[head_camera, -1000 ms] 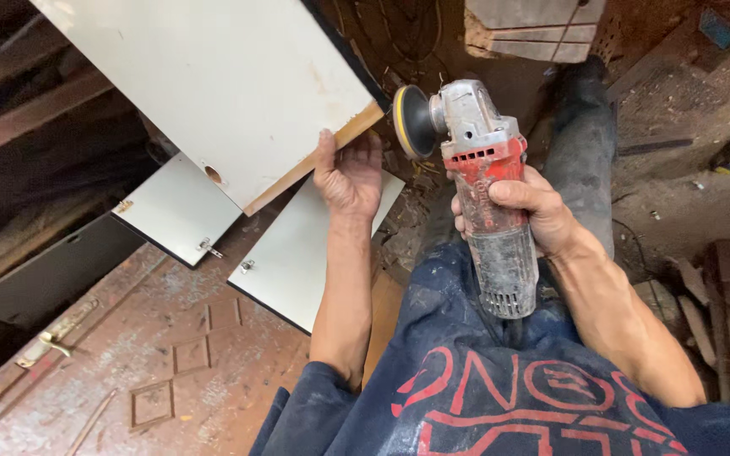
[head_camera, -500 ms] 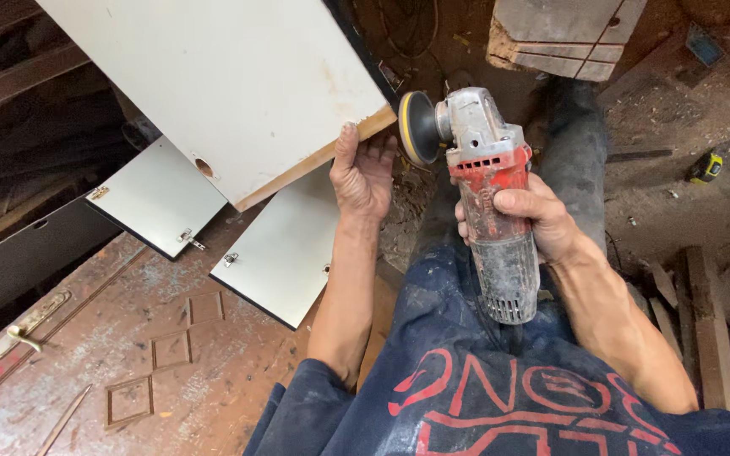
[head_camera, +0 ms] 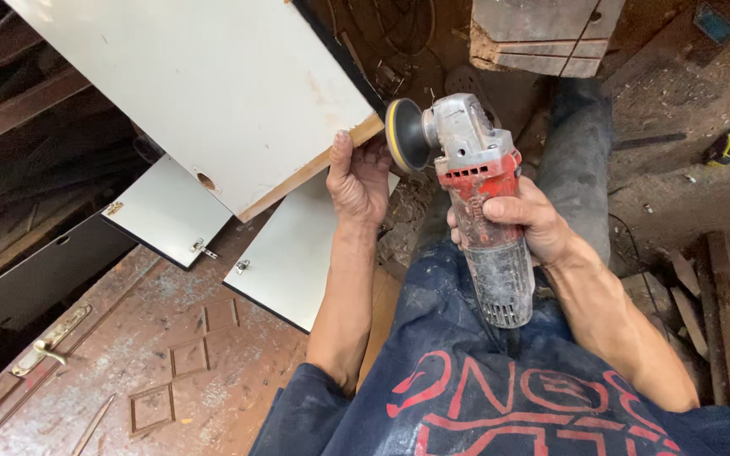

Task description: The person sands the edges of a white cabinet door using an angle grinder with a sanding disc, then flips the door and continues sanding. They then use a handheld router to trim the edge of the same door, repositioning the board multiple times to access different sides.

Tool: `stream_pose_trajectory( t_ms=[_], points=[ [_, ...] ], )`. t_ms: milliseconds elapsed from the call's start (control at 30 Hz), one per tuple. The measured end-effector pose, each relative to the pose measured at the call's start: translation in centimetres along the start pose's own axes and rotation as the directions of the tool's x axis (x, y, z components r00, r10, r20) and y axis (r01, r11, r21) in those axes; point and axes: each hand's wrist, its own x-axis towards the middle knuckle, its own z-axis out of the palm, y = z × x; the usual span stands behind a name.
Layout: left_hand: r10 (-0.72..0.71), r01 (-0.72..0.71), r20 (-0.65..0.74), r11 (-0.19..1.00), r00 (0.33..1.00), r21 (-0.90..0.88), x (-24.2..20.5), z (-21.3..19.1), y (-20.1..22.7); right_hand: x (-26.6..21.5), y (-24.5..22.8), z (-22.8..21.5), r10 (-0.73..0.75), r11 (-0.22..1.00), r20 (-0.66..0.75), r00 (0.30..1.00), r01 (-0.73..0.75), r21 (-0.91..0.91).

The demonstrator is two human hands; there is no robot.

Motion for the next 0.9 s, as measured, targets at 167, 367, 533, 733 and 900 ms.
stream_pose_trajectory(
  t_ms=[167,367,533,733,900],
  points=[
    [-0.022,0.024,-0.042,0.998,0.999,0.056,-0.5,0.2,0.4,0.1,0.7,-1.2,0.007,1.0,-0.048,0.999,-0.007,-0.002],
    [0.162,0.037,-0.3,0.827,0.94,0.561,-4.1,2.0,-0.1,-0.5,1.3,-2.2,-0.037,0.996,-0.097,0.995,0.044,0.072],
    [0.522,-0.435,0.594,-0.405,0.612,0.804,-4.6,5.4,2.3,-0.6,0.8,-2.6,-0.046,0.995,-0.147,0.988,0.059,0.086],
    [0.101,-0.559,0.959,-0.794,0.264,0.237,-0.2,7.7,7.5,-0.7,1.5,-2.0,-0.125,0.988,-0.127,0.984,0.134,0.071],
    [0.001,-0.633,0.986,-0.767,0.167,0.108,0.3,7.8,8.3,-0.4,2.6,-2.3,-0.143,0.983,-0.147,0.979,0.158,0.097]
  ],
)
